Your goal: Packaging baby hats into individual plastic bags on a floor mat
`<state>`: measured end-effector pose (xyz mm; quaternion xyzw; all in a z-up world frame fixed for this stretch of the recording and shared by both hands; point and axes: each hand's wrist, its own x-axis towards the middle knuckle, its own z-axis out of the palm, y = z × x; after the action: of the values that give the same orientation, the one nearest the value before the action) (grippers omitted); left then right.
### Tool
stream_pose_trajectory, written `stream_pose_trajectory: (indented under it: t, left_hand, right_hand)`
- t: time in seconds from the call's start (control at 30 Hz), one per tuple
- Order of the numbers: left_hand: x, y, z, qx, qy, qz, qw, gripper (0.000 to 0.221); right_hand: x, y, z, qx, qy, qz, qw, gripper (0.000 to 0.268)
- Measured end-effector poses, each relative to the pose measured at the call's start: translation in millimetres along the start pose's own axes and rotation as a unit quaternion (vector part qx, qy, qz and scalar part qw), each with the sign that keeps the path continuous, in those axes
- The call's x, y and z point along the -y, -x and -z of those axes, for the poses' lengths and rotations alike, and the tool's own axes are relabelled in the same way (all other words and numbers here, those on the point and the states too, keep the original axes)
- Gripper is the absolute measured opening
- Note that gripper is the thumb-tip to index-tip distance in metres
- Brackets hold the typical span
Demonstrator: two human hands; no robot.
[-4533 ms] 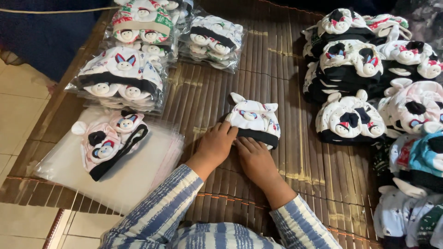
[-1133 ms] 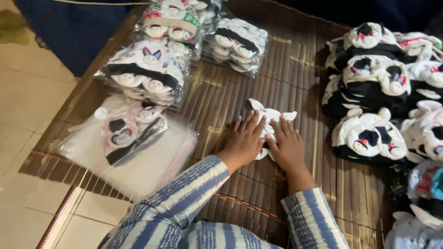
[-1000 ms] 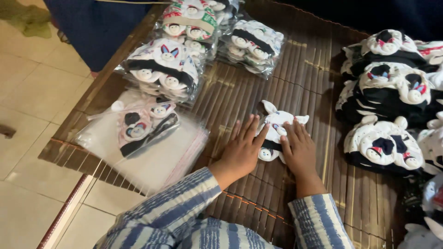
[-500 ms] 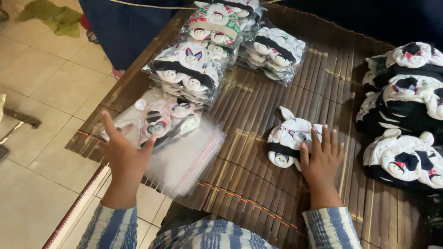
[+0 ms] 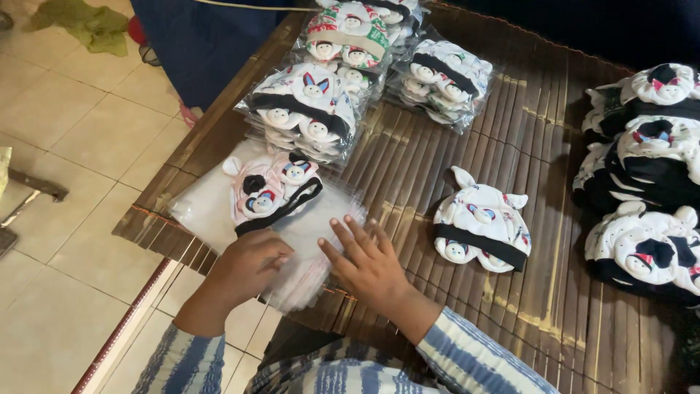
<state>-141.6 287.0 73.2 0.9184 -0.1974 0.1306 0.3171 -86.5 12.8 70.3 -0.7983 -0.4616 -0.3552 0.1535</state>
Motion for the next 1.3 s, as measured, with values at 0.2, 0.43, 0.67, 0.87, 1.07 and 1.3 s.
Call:
stream_pose_trajectory:
  t: [0.2, 0.43, 0.67, 0.87, 1.07, 1.3]
  left_hand:
    - [-26, -11, 17, 0.097, 0.186, 0.085, 0.974, 0.050]
    - [-6, -14, 6, 0.147, 0.133, 0.145, 0.969, 0.058]
    - [-16, -19, -19, 0.110, 0.019, 0.124, 0.986, 0.056]
    - [-23, -31, -81, 0.056, -0.166, 0.095, 0.980, 0.069]
    - [-66, -67, -105, 0.023, -0.115, -0.012, 0.993, 0.063]
    - [-101, -100, -114, 0.044, -0.083, -0.098, 0.991, 0.051]
  right_hand:
    - [8, 0, -19, -0.060, -0.038, -0.029, 0.997, 0.010]
    - [-15, -7, 25, 0.000, -0.089, 0.025, 0.996, 0.017]
    - [-57, 28, 86, 0.111, -0.088, 0.015, 0.990, 0.019]
    - [-80, 65, 134, 0.127, -0.048, -0.118, 0.984, 0.021]
    - [-87, 106, 154, 0.004, 0.091, -0.190, 0.978, 0.017]
    - [-55, 96, 129, 0.018, 0.221, -0.171, 0.960, 0.021]
